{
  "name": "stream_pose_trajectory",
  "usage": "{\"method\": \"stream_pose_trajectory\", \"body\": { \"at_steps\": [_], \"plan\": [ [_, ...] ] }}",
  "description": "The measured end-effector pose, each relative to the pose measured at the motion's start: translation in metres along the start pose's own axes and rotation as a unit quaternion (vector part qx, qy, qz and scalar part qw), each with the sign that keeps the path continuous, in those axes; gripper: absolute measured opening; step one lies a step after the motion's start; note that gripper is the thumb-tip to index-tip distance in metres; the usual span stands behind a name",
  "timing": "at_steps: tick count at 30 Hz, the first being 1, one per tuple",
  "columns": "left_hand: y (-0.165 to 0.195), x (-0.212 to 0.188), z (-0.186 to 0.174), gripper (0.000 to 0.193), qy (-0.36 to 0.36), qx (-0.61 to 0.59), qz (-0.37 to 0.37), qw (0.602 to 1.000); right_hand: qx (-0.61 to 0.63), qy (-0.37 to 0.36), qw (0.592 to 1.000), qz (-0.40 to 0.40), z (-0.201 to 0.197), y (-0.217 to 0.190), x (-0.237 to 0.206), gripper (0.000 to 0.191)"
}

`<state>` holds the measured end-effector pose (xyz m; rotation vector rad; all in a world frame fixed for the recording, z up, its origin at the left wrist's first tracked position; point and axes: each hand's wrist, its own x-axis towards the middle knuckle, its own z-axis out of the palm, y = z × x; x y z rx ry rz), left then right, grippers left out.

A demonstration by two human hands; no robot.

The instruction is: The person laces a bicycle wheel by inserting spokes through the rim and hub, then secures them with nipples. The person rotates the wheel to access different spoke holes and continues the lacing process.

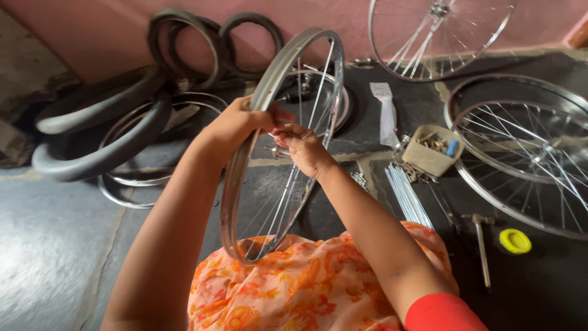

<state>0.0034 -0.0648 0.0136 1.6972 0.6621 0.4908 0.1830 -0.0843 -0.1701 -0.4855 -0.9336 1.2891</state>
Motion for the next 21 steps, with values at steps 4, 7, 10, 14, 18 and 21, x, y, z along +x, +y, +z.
{"method": "stream_pose_trajectory", "body": {
  "at_steps": [4, 7, 10, 14, 18, 21],
  "plan": [
    [-0.007, -0.035, -0.003, 0.041, 0.010, -0.008, 0.040, 0.999, -0.144, 0.029, 0.989, 0.002, -0.047, -0.009, -0.024, 0.033],
    [-0.024, -0.070, -0.012, 0.043, 0.027, -0.032, 0.038, 0.998, -0.229, 0.144, 0.963, 0.011, -0.124, -0.004, -0.062, 0.031],
    [-0.045, -0.102, -0.008, 0.038, 0.060, -0.075, 0.012, 0.995, -0.404, 0.265, 0.875, 0.029, -0.195, 0.014, -0.119, 0.024],
    [-0.064, -0.130, 0.006, 0.030, 0.068, -0.139, 0.049, 0.987, -0.624, 0.314, 0.701, 0.144, -0.235, 0.044, -0.173, 0.014],
    [-0.067, -0.134, 0.008, 0.035, 0.089, -0.164, 0.062, 0.980, -0.676, 0.289, 0.631, 0.247, -0.245, 0.057, -0.188, 0.022],
    [-0.066, -0.132, 0.008, 0.035, 0.088, -0.163, 0.046, 0.982, -0.740, 0.256, 0.583, 0.216, -0.250, 0.059, -0.179, 0.030]
  ]
}}
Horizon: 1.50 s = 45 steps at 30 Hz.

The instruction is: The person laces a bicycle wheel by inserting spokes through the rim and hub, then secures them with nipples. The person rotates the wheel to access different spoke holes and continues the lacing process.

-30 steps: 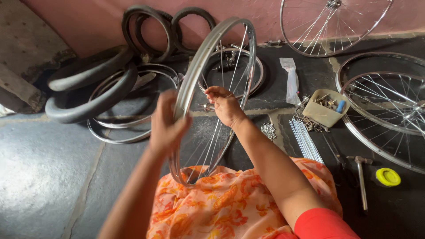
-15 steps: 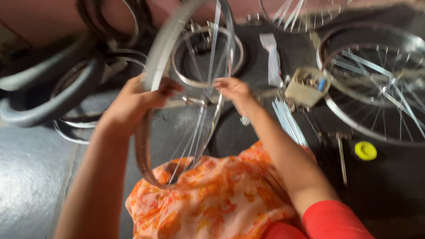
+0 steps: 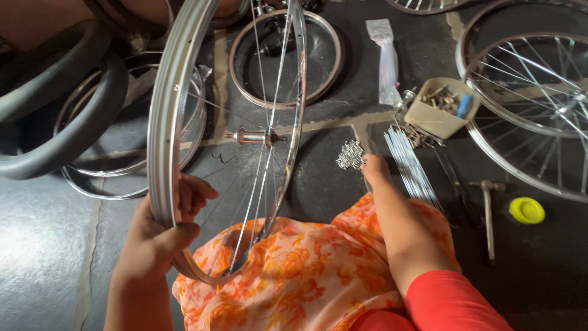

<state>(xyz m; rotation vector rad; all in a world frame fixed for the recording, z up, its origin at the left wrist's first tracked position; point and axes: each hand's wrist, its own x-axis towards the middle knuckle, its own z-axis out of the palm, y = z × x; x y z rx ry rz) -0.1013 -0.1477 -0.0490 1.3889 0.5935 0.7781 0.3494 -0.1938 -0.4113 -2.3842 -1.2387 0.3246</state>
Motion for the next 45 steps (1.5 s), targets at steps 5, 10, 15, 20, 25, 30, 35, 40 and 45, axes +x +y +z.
{"method": "stream_pose_trajectory", "body": {
  "at_steps": [5, 10, 15, 20, 25, 30, 35, 40, 45],
  "plan": [
    [-0.003, -0.006, 0.007, 0.030, -0.014, -0.015, 0.001, 1.000, 0.055, -0.035, 0.998, 0.010, 0.011, 0.000, 0.003, 0.026],
    [-0.004, -0.009, 0.009, 0.026, -0.027, 0.000, 0.007, 1.000, 0.055, -0.023, 0.998, -0.013, 0.021, 0.007, 0.007, 0.014],
    [-0.003, 0.001, 0.013, 0.027, -0.031, 0.019, 0.014, 0.999, 0.053, -0.013, 0.999, -0.002, 0.021, 0.009, 0.010, 0.009],
    [-0.009, 0.014, 0.022, 0.022, -0.039, -0.001, 0.030, 0.999, -0.002, -0.051, 0.998, 0.029, 0.013, 0.002, 0.013, 0.014],
    [-0.009, 0.020, 0.021, 0.026, -0.008, 0.015, -0.010, 1.000, 0.091, -0.102, 0.971, 0.197, 0.003, -0.010, 0.012, 0.037],
    [-0.005, 0.026, 0.018, 0.035, -0.018, -0.013, -0.025, 0.999, -0.105, -0.080, 0.991, 0.023, 0.000, -0.021, 0.012, 0.034],
    [-0.008, 0.029, 0.019, 0.041, -0.020, -0.004, -0.028, 0.999, -0.094, -0.010, 0.996, -0.007, 0.003, -0.018, 0.014, 0.024],
    [-0.015, 0.041, 0.033, 0.033, -0.025, 0.010, -0.012, 1.000, 0.108, 0.168, 0.973, -0.113, -0.009, -0.024, 0.006, 0.018],
    [-0.039, 0.082, 0.074, 0.040, 0.045, -0.032, -0.042, 0.998, 0.484, -0.020, 0.875, -0.025, -0.060, -0.080, -0.079, 0.018]
  ]
}}
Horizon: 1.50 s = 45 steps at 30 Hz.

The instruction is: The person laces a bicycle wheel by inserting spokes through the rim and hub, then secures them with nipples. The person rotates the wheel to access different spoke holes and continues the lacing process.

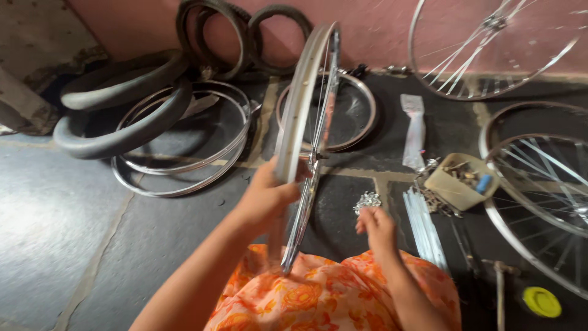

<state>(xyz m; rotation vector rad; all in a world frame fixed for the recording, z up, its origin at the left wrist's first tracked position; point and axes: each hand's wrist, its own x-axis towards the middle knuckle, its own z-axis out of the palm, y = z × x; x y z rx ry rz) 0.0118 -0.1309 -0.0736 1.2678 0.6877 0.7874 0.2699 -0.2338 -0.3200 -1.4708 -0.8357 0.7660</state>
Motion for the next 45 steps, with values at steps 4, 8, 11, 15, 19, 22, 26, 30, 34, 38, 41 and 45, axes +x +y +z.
{"method": "stream_pose_trajectory", "body": {
  "at_steps": [4, 8, 11, 15, 19, 22, 26, 30, 34, 38, 41, 45],
  "plan": [
    [-0.032, 0.021, 0.062, 0.027, 0.047, 0.054, 0.080, 0.994, 0.176, -0.129, 0.974, -0.063, 0.004, -0.081, -0.082, 0.018],
    [-0.053, 0.013, 0.113, 0.025, 0.076, -0.009, 0.133, 0.988, 0.074, -0.193, 0.939, -0.274, 0.014, -0.117, -0.110, 0.007],
    [-0.054, -0.002, 0.109, 0.025, 0.002, 0.037, 0.226, 0.973, 0.009, -0.154, 0.946, -0.284, 0.013, -0.108, -0.121, 0.008],
    [-0.050, -0.005, 0.057, 0.043, -0.199, -0.003, 0.093, 0.976, 0.057, -0.161, 0.978, -0.122, 0.005, -0.083, -0.141, 0.016],
    [-0.063, 0.015, 0.030, 0.030, -0.281, -0.017, 0.106, 0.954, 0.027, -0.179, 0.951, -0.249, -0.001, -0.077, -0.156, 0.017],
    [-0.078, 0.028, 0.031, 0.017, -0.249, 0.042, 0.171, 0.952, 0.033, -0.178, 0.948, -0.261, -0.001, -0.083, -0.149, 0.019],
    [-0.090, 0.041, 0.038, 0.012, -0.229, 0.013, 0.227, 0.946, 0.041, -0.190, 0.948, -0.252, -0.004, -0.092, -0.146, 0.021],
    [-0.096, 0.051, 0.042, 0.021, -0.198, 0.074, 0.416, 0.884, 0.042, -0.192, 0.947, -0.252, -0.006, -0.094, -0.147, 0.021],
    [-0.105, 0.040, 0.047, 0.024, -0.233, -0.084, 0.128, 0.960, 0.030, -0.180, 0.947, -0.265, -0.006, -0.094, -0.148, 0.020],
    [-0.111, 0.015, 0.050, 0.025, -0.232, -0.129, 0.107, 0.958, 0.010, -0.173, 0.939, -0.297, -0.007, -0.092, -0.158, 0.015],
    [-0.108, 0.011, 0.050, 0.023, -0.250, -0.154, 0.095, 0.951, -0.004, -0.176, 0.937, -0.300, -0.003, -0.089, -0.160, 0.011],
    [-0.106, 0.016, 0.047, 0.027, -0.225, -0.175, 0.077, 0.955, 0.020, -0.171, 0.954, -0.246, 0.003, -0.090, -0.155, 0.009]
  ]
}}
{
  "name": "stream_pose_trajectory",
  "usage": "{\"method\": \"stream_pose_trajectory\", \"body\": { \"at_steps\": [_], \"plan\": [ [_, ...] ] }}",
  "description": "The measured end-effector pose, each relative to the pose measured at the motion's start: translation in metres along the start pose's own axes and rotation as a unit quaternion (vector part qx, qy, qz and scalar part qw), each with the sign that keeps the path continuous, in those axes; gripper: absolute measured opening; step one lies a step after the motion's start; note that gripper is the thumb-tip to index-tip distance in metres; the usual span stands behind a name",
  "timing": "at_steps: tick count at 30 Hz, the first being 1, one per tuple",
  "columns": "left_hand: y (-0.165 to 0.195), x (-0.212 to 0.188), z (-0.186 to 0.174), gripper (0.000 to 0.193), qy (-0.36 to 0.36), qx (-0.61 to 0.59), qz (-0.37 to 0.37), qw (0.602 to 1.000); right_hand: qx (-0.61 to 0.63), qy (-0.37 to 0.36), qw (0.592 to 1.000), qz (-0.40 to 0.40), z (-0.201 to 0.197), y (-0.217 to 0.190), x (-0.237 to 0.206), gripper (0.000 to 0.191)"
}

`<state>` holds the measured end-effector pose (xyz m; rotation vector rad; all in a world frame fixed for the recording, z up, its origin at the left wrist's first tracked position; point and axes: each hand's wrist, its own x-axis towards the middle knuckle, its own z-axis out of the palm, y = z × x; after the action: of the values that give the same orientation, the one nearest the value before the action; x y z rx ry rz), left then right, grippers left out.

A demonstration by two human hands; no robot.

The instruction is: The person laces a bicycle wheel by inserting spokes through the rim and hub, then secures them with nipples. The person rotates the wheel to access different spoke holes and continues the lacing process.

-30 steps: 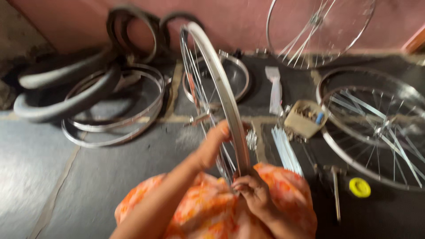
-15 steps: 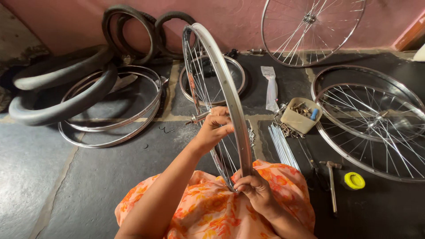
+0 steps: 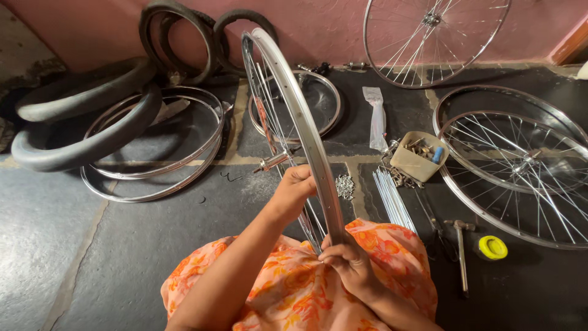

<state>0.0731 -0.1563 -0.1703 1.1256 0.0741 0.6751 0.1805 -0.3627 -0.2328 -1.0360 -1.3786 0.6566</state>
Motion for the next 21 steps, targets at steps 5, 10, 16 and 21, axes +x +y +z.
{"method": "stream_pose_trajectory", "body": {
  "at_steps": [5, 10, 16, 21],
  "plan": [
    [-0.006, -0.006, -0.002, 0.021, 0.020, 0.046, 0.036, 0.998, -0.042, -0.029, 0.995, -0.087, 0.000, -0.005, -0.003, 0.008],
    [-0.006, -0.005, 0.001, 0.015, 0.034, 0.022, -0.004, 0.999, -0.045, -0.042, 0.998, -0.009, 0.000, -0.006, -0.002, 0.005],
    [0.008, -0.009, 0.008, 0.018, 0.006, 0.009, 0.001, 1.000, -0.018, -0.033, 0.998, -0.052, 0.003, -0.009, 0.000, 0.007],
    [0.024, -0.001, 0.018, 0.022, 0.006, 0.075, 0.047, 0.996, -0.033, -0.023, 0.999, -0.023, 0.007, -0.010, 0.006, 0.004]
  ]
}}
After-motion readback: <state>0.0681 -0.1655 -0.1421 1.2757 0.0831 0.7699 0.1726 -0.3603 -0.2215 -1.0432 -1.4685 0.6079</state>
